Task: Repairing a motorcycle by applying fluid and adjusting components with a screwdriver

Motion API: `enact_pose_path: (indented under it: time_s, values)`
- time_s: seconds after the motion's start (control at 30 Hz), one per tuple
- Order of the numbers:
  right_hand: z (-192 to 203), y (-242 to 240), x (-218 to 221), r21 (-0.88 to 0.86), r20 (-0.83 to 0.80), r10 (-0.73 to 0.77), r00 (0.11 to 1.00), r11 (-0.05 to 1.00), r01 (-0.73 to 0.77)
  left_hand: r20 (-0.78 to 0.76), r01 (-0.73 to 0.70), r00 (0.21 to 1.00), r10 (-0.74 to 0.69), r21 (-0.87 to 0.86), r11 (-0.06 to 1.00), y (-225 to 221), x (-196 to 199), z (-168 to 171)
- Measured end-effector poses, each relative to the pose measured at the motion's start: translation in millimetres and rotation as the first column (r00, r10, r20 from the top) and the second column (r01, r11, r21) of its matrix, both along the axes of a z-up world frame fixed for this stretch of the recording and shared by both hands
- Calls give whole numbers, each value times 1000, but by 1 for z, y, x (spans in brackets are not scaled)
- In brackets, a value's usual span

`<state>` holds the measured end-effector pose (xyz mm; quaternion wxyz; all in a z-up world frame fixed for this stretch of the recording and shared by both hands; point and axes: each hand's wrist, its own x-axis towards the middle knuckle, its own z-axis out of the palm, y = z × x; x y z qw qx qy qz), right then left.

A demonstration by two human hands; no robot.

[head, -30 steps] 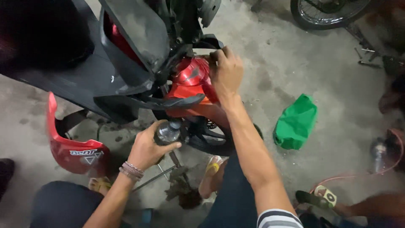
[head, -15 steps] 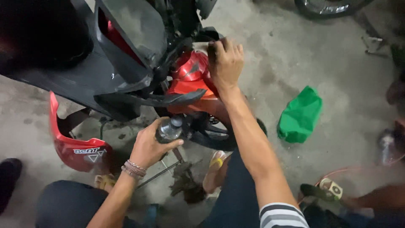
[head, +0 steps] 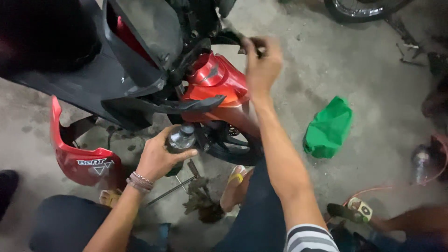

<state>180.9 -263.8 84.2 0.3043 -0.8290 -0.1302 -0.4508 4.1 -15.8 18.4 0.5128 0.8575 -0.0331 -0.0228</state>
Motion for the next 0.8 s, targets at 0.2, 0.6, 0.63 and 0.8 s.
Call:
enact_pose_path:
  time_s: [0.2, 0.6, 0.63, 0.8]
  values:
    - [32, -42, -68, 333, -639, 113, 761, 932, 142, -185, 48, 980, -80, -172, 984, 10, -4, 4]
    - [-45, 22, -217, 814, -574, 654, 493, 518, 261, 103, 367, 916, -389, -607, 705, 1, -31, 18]
    - [-72, 36, -219, 858, -513, 705, 490, 438, 267, 64, 341, 924, -378, -590, 732, 0, -30, 17]
    - [-86, 49, -225, 836, -518, 722, 458, 541, 93, 21, 173, 982, -189, -512, 841, 17, -30, 3]
